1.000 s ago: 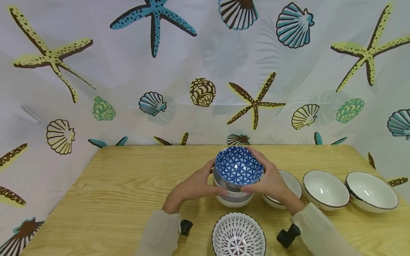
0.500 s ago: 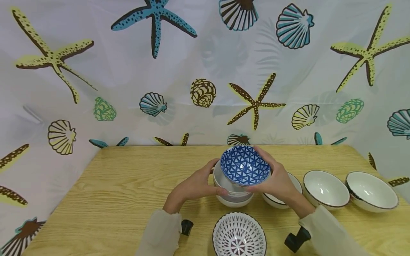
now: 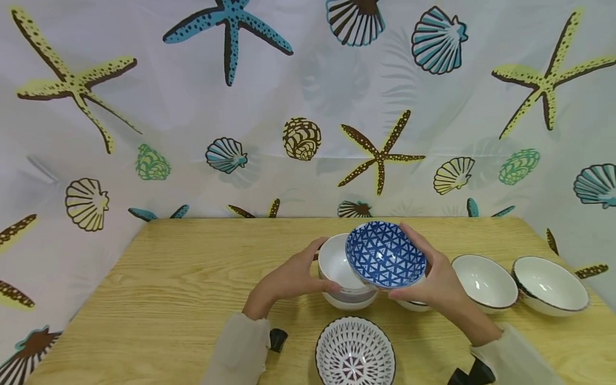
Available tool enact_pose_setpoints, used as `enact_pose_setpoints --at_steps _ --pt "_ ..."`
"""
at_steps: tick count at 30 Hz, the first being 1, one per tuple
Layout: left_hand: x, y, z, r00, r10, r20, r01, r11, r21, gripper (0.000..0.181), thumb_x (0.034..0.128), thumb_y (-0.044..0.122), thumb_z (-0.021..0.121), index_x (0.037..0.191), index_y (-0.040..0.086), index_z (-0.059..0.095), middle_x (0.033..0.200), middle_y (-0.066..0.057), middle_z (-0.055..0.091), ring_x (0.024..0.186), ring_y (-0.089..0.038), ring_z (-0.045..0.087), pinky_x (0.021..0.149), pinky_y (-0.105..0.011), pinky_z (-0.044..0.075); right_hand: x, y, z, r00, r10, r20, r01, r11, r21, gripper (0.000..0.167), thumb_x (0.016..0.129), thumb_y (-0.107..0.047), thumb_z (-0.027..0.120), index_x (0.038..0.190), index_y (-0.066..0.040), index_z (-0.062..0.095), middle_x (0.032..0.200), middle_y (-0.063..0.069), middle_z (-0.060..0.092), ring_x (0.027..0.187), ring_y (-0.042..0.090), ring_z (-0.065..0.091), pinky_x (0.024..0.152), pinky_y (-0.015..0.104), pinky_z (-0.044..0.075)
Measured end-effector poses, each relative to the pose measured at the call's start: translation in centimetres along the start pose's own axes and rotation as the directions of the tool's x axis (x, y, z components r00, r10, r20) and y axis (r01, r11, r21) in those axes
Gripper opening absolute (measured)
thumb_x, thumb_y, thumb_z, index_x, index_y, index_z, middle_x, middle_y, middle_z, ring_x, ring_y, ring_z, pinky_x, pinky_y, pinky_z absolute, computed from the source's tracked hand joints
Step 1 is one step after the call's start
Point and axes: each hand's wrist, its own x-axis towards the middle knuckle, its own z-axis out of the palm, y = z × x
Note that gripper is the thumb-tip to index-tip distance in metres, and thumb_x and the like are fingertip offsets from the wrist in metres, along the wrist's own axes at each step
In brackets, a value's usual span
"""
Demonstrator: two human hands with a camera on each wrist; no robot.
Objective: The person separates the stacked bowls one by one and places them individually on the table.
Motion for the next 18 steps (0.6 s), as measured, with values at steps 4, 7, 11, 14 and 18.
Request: enact_pose_setpoints --at_steps 4,7,11,14,18 --pt "0.0 0.1 0.2 1.0 -0.018 -0.003 0.018 1.0 0.01 0.096 0.075 0.031 0.082 0.149 0.011 0.025 0.145 -0.012 0.043 0.13 -0.033 0.045 0.103 -0.049 0.043 -0.9 0.1 -0.6 1.0 0.016 -0.012 -0.016 1.0 -0.012 0.11 0.062 -0.008 0.088 0.152 -0.013 0.025 0.154 0.017 0.028 0.135 0.046 0.033 0.101 0.051 0.04" --pt "0.0 0.0 0.3 1.0 -0.021 0.001 0.021 1.0 0.017 0.095 0.0751 0.031 0.081 0.149 0.012 0.025 0.146 -0.012 0.042 0.131 -0.032 0.045 0.104 -0.048 0.042 -1.6 0.5 -1.0 1.0 0.013 -0.016 -0.014 1.0 -0.012 0.111 0.061 -0.006 0.088 0.152 -0.015 0.025 0.155 0.016 0.028 0.136 0.044 0.032 0.101 0.03 0.041" --pt "0.0 0.0 0.4 1.0 -0.02 0.007 0.02 1.0 0.02 0.096 0.0755 0.032 0.081 0.15 0.011 0.024 0.147 -0.012 0.041 0.132 -0.032 0.044 0.105 -0.049 0.041 -2.8 1.0 -1.5 1.0 0.006 -0.016 -0.005 1.0 0.012 0.113 0.06 -0.002 0.088 0.152 -0.018 0.024 0.155 0.015 0.027 0.136 0.045 0.031 0.093 0.011 0.038" --pt "0.0 0.1 0.3 1.0 -0.016 0.012 0.016 1.0 0.024 0.097 0.0759 0.033 0.08 0.15 0.009 0.023 0.148 -0.013 0.039 0.133 -0.032 0.042 0.106 -0.05 0.039 -3.8 1.4 -1.7 1.0 -0.008 -0.022 0.008 1.0 0.026 0.114 0.06 0.0 0.087 0.153 -0.02 0.024 0.155 0.016 0.026 0.135 0.044 0.032 0.091 0.011 0.041" --pt "-0.1 0.2 0.1 1.0 -0.026 0.01 0.026 0.999 0.021 0.099 0.0758 0.033 0.081 0.151 0.008 0.021 0.148 -0.013 0.039 0.134 -0.032 0.041 0.107 -0.052 0.037 -4.9 2.0 -2.0 0.999 -0.042 -0.035 0.043 0.998 0.045 0.114 0.059 0.005 0.086 0.152 -0.019 0.024 0.156 0.01 0.028 0.134 0.014 0.038 0.091 0.01 0.042"
